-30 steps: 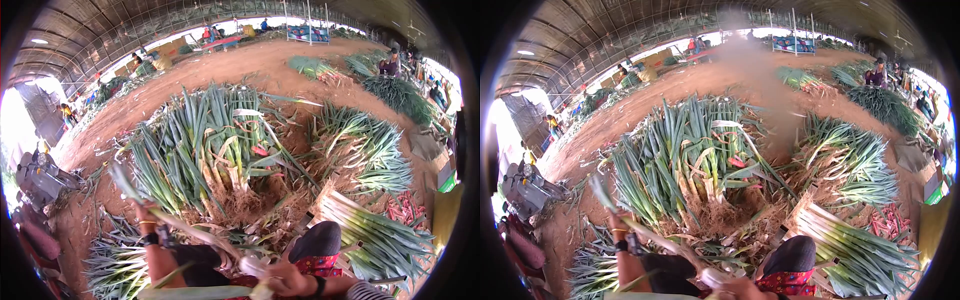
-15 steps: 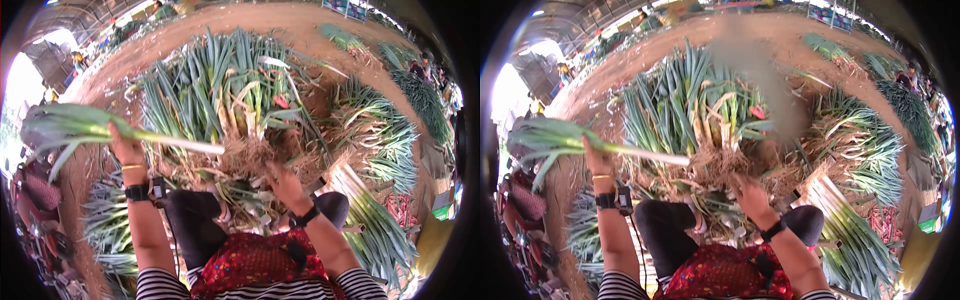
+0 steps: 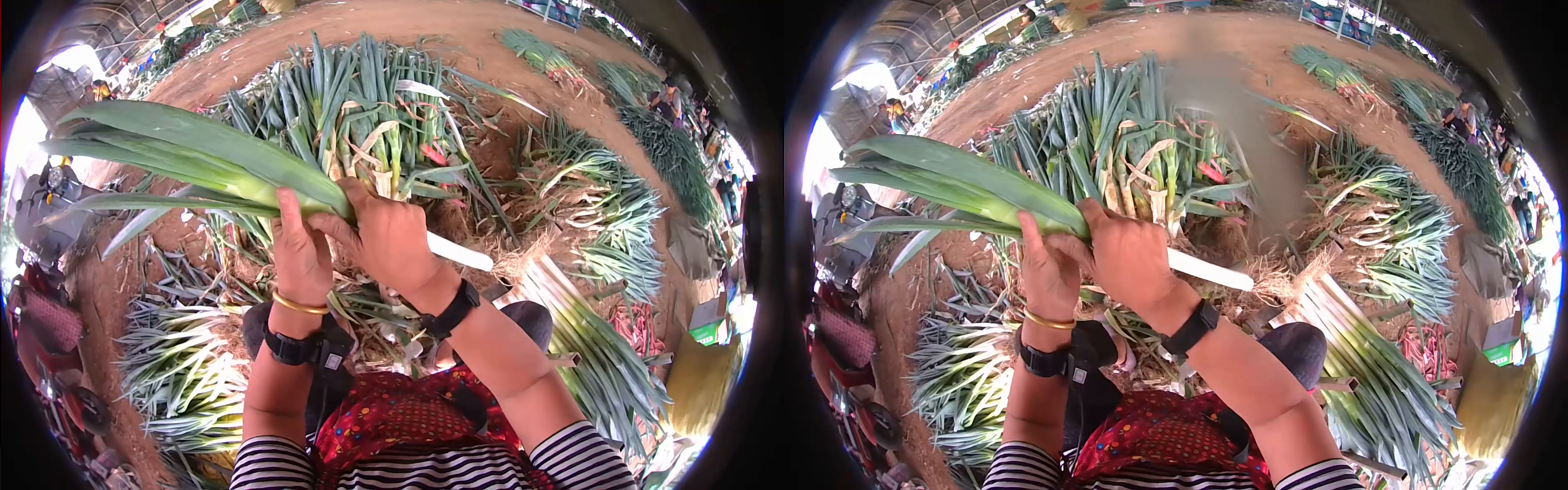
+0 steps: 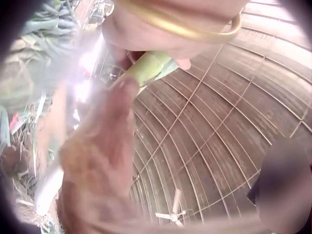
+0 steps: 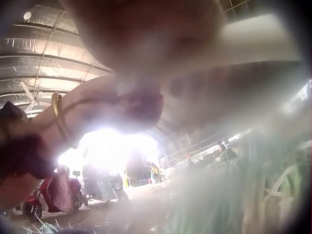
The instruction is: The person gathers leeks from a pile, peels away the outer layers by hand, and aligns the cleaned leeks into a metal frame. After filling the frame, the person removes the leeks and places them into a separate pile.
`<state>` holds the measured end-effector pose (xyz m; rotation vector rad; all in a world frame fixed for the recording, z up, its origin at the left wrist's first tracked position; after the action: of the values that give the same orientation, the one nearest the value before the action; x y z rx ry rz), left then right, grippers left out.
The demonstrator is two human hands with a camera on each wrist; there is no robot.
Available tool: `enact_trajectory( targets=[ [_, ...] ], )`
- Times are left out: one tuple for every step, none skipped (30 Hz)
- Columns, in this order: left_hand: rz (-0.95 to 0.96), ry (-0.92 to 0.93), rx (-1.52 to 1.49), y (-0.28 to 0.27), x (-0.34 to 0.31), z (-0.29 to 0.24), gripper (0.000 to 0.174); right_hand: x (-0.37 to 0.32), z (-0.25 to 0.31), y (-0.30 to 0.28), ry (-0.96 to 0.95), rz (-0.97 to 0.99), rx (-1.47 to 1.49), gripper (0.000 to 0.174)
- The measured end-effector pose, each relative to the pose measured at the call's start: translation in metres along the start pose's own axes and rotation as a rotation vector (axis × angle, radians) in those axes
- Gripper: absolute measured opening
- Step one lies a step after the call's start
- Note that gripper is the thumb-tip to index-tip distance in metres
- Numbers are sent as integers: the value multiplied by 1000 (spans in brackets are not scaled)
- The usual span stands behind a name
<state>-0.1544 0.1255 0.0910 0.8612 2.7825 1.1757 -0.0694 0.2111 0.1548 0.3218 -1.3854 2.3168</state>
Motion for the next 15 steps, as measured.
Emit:
enact_trajectory(
  targets=[
    [-49,-18,14,3,-4,5,47,-2,-1,-5,-43,-129,56,39],
    [-50,-24,13,8,-4,5,47,-4,-3,-2,-37,-126,55,39],
    [-65,-19,-30,11,-4,5,47,-5,-6,0,-28,-129,121,38],
    [-81,-12,-74,11,-5,5,48,-6,-10,1,-22,-132,186,37],
    [-85,-13,-76,8,-6,8,48,-7,-13,2,-31,-140,296,34],
    [-42,6,-11,4,-8,8,49,-7,-16,5,-30,-135,298,34],
    [0,23,55,1,-9,9,50,-6,-27,11,27,-123,452,32],
    [-6,19,57,-8,-9,12,50,-7,-37,16,85,-112,605,29],
    [112,35,30,0,-8,8,51,-9,-46,22,178,-61,697,27],
    [233,52,0,11,-9,5,52,-9,-48,23,180,-59,698,27],
    [107,42,-74,4,-11,9,55,-14,-61,34,295,-110,1122,28],
    [104,41,-72,4,-10,5,55,-19,-68,48,409,-164,1546,29],
    [119,58,-152,2,-7,-2,57,-22,-71,43,398,-176,1600,30],
    [135,78,-231,-2,-3,-9,59,-32,-78,48,545,-205,1711,31],
    [88,84,-299,-13,5,-15,58,-36,-80,43,444,-163,1765,31]
  ],
)
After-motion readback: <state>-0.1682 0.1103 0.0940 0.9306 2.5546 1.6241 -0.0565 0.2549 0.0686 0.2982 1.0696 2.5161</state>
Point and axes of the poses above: each hand's wrist, its own x-axis towards the middle knuckle, its own y-axis out of the palm, z = x × y, the point moved 9 cm from there along x, towards the middle knuckle, and after that the axes turned 8 degrees about z, right-handed, at the moved point
